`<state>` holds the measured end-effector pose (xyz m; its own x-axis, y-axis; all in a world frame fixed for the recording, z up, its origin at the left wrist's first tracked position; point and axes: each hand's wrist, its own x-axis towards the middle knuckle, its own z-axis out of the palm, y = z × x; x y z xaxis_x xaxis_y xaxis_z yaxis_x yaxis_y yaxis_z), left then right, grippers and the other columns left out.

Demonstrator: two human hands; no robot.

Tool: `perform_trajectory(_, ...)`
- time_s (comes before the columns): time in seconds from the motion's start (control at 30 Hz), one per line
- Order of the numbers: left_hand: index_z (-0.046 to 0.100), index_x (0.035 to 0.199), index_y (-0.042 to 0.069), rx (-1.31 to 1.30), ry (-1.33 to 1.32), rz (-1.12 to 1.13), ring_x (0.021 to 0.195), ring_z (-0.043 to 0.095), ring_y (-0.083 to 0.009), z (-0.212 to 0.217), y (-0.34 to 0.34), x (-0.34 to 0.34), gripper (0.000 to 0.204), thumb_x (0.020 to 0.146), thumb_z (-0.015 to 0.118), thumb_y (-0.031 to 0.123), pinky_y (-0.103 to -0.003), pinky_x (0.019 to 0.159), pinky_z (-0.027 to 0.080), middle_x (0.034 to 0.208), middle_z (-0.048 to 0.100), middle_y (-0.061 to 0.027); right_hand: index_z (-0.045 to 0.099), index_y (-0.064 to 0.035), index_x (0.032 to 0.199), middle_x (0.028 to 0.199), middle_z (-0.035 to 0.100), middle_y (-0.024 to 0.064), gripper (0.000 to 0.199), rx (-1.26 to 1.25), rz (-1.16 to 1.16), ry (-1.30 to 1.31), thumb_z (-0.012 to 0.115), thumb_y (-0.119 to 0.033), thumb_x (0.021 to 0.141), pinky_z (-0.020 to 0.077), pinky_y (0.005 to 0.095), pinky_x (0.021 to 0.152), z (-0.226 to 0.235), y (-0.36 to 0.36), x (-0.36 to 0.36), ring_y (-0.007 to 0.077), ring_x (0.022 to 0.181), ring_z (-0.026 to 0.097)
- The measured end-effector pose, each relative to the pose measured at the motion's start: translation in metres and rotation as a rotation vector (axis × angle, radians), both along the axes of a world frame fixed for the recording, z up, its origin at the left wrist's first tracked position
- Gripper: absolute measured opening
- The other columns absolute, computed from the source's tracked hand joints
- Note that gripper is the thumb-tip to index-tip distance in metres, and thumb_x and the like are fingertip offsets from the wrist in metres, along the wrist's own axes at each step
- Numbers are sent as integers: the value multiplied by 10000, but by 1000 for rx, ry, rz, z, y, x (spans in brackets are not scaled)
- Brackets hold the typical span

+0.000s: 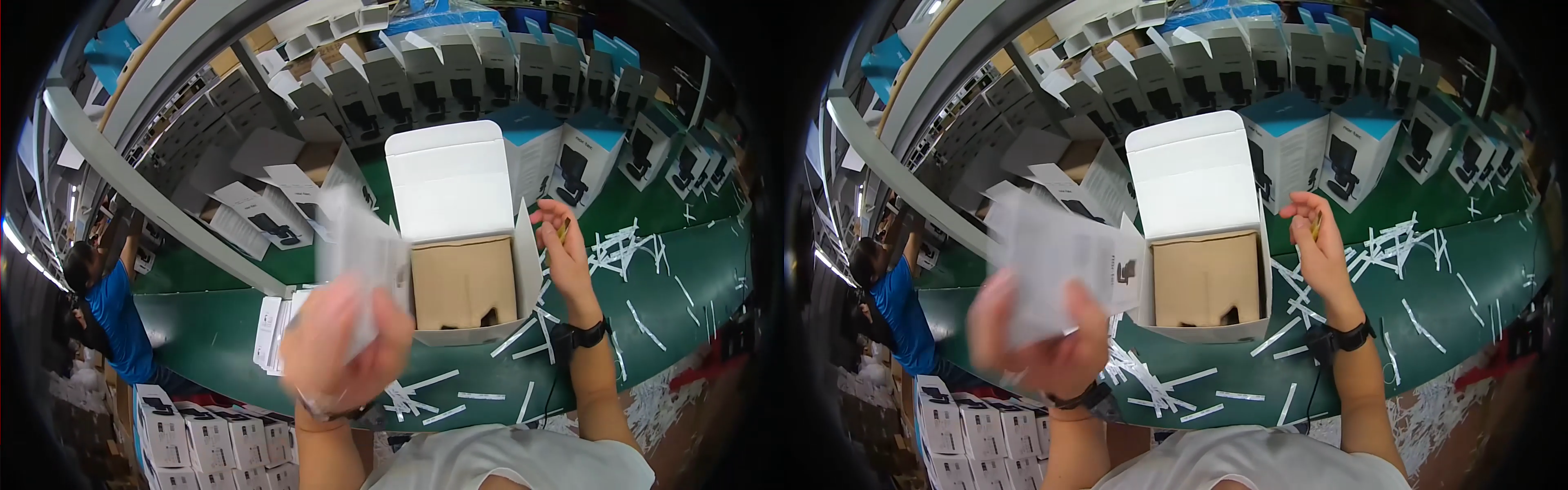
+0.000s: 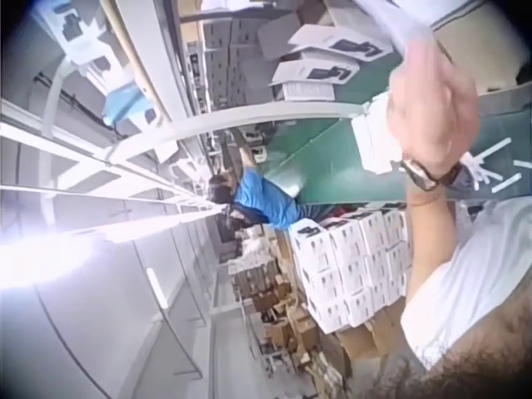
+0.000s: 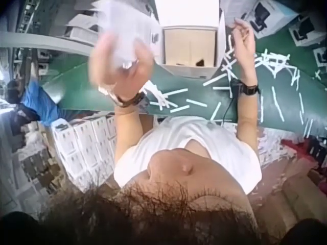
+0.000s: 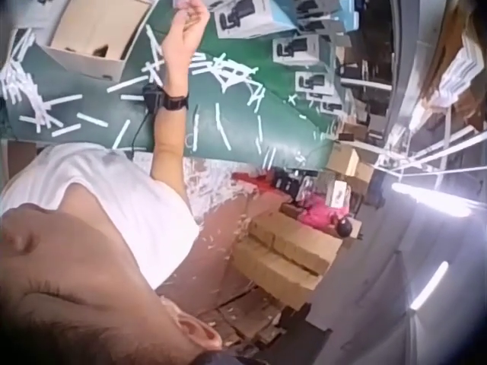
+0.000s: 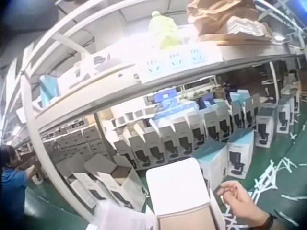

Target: The person packs boxes by inserting a manual into each, closing the lid, and applying a sticker before moving it aside. This process is repeated for several boxes before the person picks up a new stack of manuals from a shelf.

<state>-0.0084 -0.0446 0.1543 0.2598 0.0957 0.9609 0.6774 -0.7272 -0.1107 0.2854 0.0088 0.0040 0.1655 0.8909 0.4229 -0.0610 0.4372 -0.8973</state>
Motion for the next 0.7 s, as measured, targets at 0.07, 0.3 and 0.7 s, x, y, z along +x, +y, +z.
perform_trajectory(0.07,639,1122,28,-401,34,10,811,625,-347,-12,7,2,419,723,763,55,-369,631,528,956,593,-173,480,-9,1299,1069,590,49,293,33,-51,-36,461,-80,1016,397,199,685,8,-2,2,54,739,458)
perform_trajectory(0.3,526,1305,-27,-716,-121,-111,1044,575,-290,-68,6,-22,623,721,734,36,-361,901,487,1187,565,-184,652,9,1156,1167,669,159,378,256,71,-356,565,-286,937,495,249,652,54,-55,11,153,747,629)
perform_trajectory(0.7,656,1231,65,-533,391,-40,1141,581,-387,-94,-15,40,472,802,749,237,-433,929,484,1273,640,-133,632,-72,893,817,669,86,133,62,-235,-1011,689,-173,828,509,340,617,103,-42,-10,283,718,665)
